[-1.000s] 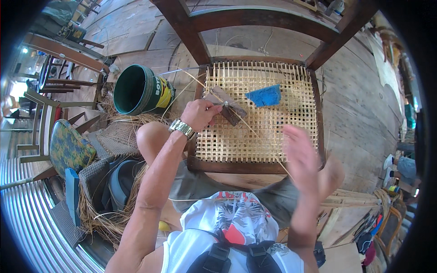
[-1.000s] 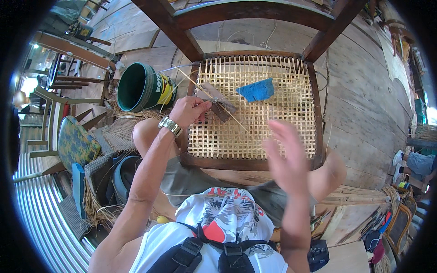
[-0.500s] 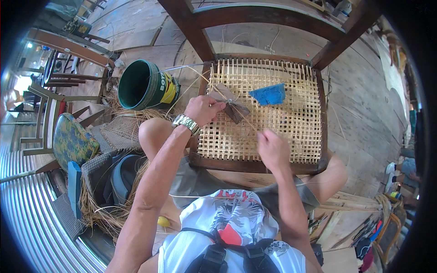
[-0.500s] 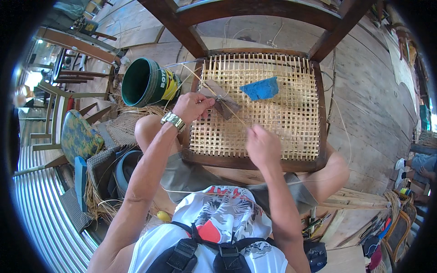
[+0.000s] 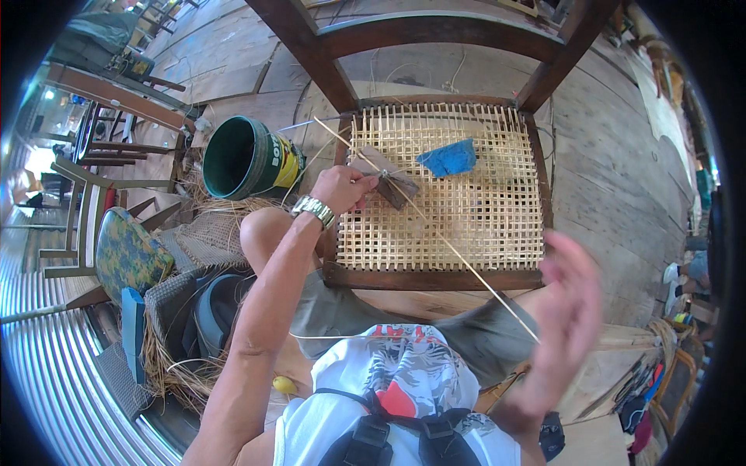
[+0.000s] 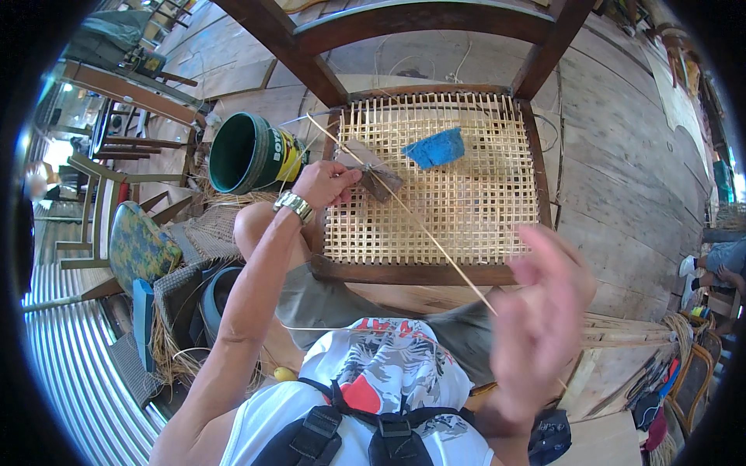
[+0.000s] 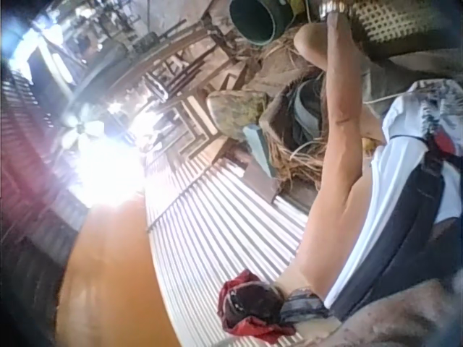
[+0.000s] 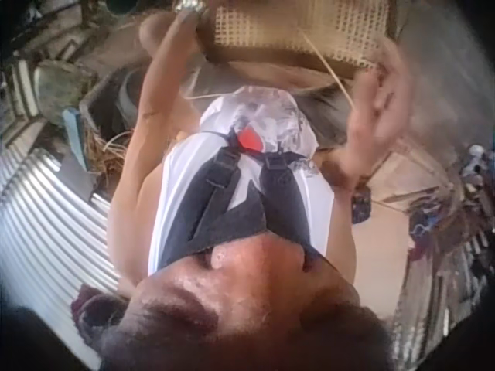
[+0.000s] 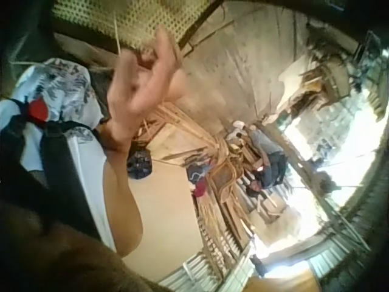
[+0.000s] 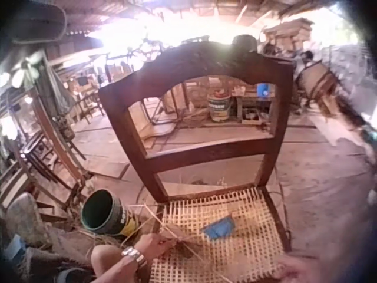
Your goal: Repairing or weaving the rattan seat of a wooden chair.
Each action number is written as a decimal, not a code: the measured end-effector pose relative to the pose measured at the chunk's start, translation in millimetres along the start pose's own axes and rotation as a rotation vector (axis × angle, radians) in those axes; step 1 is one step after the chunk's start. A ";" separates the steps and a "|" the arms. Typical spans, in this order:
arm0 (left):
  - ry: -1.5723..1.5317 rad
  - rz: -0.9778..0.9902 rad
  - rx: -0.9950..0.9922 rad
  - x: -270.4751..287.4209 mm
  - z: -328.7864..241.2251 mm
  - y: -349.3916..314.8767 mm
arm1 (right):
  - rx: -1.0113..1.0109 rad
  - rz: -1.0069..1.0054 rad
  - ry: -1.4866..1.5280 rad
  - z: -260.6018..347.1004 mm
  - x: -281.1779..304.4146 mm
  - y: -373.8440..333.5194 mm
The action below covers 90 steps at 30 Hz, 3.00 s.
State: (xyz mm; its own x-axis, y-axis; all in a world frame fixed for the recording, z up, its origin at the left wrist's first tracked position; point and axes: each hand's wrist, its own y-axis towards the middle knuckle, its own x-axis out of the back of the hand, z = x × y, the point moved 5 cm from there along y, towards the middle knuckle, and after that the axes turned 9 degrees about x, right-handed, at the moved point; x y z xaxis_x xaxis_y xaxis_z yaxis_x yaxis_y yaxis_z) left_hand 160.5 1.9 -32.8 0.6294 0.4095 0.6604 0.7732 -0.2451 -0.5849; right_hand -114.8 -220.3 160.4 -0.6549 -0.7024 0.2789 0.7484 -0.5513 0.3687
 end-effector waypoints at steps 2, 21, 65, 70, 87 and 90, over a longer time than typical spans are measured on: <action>-0.002 0.004 -0.011 -4.7 -2.8 2.5 | -0.031 0.304 0.114 -38.3 -68.9 26.8; 0.042 -0.009 -0.022 2.2 -3.6 -1.6 | -0.489 0.629 -0.648 -162.6 -2.1 -103.1; -0.134 0.042 -0.049 -2.0 18.2 -1.2 | -0.740 0.147 -0.064 -86.3 95.5 -96.1; -0.283 0.023 -0.089 -9.8 29.5 -44.8 | -0.387 0.060 -0.340 -90.1 75.9 -46.5; 0.570 0.159 -0.551 -16.4 -128.5 19.1 | -0.041 -0.643 -0.320 -80.8 304.6 -49.0; 0.138 0.083 -0.496 48.1 -128.9 -1.1 | -0.051 -0.691 -0.421 -59.5 333.5 -54.6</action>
State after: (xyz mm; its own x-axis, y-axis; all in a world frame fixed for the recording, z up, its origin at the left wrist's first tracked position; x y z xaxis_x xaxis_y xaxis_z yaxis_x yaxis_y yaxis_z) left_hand 199.9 -91.4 60.3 0.6690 0.2595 0.6965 0.6427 -0.6726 -0.3668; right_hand -367.8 -451.3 180.6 -0.9482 0.0269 0.3166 0.1575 -0.8255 0.5419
